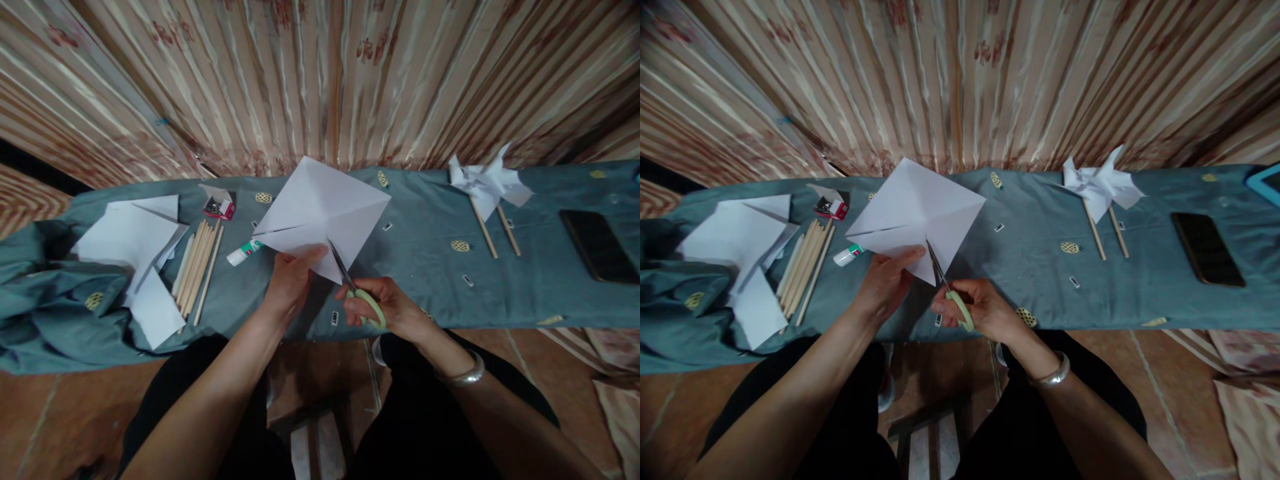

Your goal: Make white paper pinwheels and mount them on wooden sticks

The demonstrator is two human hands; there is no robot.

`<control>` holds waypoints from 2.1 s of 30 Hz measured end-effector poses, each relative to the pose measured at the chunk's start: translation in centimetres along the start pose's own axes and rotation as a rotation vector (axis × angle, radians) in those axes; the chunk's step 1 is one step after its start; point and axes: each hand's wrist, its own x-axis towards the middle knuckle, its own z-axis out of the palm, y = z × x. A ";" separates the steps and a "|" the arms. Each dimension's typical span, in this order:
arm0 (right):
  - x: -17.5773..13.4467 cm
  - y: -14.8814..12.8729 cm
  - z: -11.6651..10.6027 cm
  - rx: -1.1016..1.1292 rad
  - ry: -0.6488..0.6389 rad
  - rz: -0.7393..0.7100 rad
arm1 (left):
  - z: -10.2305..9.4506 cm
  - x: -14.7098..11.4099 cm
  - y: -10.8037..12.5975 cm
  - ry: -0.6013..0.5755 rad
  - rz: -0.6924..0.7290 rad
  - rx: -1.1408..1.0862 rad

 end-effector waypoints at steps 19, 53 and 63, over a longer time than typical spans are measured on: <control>0.5 0.2 0.7 0.004 0.128 0.014 | 0.1 -0.5 -1.1 -0.005 0.009 0.053; 0.8 0.8 1.0 0.027 0.168 -0.010 | 0.0 -0.5 -1.7 -0.003 0.063 0.099; 0.9 0.7 1.1 0.054 0.187 0.003 | -0.1 -0.5 -1.6 0.001 0.045 0.086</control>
